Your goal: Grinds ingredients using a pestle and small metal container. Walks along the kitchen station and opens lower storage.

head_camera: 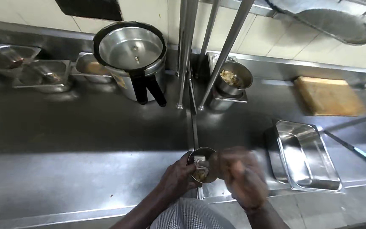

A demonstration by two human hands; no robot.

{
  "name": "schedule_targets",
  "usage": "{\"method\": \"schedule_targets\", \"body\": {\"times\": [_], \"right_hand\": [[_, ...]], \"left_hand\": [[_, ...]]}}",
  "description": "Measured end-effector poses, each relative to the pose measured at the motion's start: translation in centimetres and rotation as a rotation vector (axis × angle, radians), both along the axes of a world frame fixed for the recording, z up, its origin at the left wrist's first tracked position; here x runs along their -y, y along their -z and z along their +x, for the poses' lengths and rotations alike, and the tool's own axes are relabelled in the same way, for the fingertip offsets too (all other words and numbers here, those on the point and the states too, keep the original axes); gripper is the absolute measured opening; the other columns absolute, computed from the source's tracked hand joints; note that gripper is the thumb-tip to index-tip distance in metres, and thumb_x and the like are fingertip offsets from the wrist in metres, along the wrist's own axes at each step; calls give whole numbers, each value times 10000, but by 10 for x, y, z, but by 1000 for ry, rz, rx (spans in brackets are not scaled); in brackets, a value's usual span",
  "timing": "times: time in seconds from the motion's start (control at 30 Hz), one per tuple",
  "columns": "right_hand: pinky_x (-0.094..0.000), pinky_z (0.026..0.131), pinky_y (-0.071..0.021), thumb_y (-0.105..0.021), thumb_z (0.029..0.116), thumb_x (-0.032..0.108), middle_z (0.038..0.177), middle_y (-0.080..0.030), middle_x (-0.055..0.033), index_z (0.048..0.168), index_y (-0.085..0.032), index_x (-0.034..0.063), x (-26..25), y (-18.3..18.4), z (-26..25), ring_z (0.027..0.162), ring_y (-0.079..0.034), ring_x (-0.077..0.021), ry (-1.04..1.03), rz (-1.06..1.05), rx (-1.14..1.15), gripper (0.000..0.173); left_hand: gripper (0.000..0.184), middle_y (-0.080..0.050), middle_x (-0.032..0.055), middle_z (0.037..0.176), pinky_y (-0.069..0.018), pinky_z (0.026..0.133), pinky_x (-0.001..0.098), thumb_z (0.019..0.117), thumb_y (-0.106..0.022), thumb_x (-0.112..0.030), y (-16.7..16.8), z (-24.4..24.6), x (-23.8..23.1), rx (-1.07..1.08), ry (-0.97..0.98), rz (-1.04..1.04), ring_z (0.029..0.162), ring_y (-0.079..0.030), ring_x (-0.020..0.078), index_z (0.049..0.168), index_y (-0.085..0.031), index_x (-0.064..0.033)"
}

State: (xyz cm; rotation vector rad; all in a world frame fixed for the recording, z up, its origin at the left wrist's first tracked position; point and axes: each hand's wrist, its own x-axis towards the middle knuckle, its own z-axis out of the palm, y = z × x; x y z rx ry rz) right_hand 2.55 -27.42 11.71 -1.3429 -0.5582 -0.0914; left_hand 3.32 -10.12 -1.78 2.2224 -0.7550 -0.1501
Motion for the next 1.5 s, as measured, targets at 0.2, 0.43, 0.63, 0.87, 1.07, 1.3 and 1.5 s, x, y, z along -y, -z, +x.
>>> {"method": "schedule_targets", "body": {"times": [0.2,0.43,0.63,0.87,1.07,1.3,1.5], "right_hand": [[-147,480,-382,-525,1013,576,555,-442,123,691,-584,185,-4,52,8,499,-436,45,70,55,-112,510],[-197,540,-375,-461,1041,571,580,-405,79,689,-510,141,18,-9,-21,542,-422,-5,25,21,-31,558],[-243,606,-489,-436,1055,562,632,-579,-47,730,-611,4,-19,61,-15,616,-568,-57,46,-153,115,670],[-388,1058,-489,-292,896,865,1257,-672,-140,1168,-692,-28,18,41,29,1207,-611,-199,-146,-327,-38,1015],[-441,586,-493,-548,1058,256,930,-662,-144,1226,-669,103,59,80,113,681,-590,-248,499,-718,-631,257],[-590,1001,-516,-593,1011,148,1404,-607,-172,1379,-635,137,38,159,173,1244,-611,-389,292,-1190,-528,370],[-517,1034,-521,-628,981,168,1400,-612,-131,1332,-665,126,29,215,185,1283,-586,-342,339,-1397,-369,355]], "left_hand": [[393,-599,144,1413,-605,869,432,785,-855,-438,-6,0,8,-19,34,42,1086,-706,229,1059,-766,-170],[354,-625,132,1397,-615,869,452,779,-852,-453,6,-7,-4,9,-67,-19,1121,-706,234,931,-765,-146],[402,-639,216,1353,-607,862,512,852,-753,-427,3,-12,-12,-1,-97,-121,1100,-717,304,1141,-751,-148],[436,-680,213,1283,-623,843,453,716,-879,-457,2,-18,-19,91,-131,-60,1086,-727,279,957,-779,-108],[367,-608,253,1376,-622,830,467,782,-827,-457,2,-20,-20,56,-126,14,1121,-709,308,878,-740,-114],[318,-582,244,1421,-589,934,504,783,-870,-347,1,-18,-23,-75,-130,29,1228,-654,324,973,-769,-114],[358,-556,260,1442,-556,1003,504,799,-876,-333,-4,-13,-25,-151,-121,9,1280,-616,337,1013,-755,-73]]}}
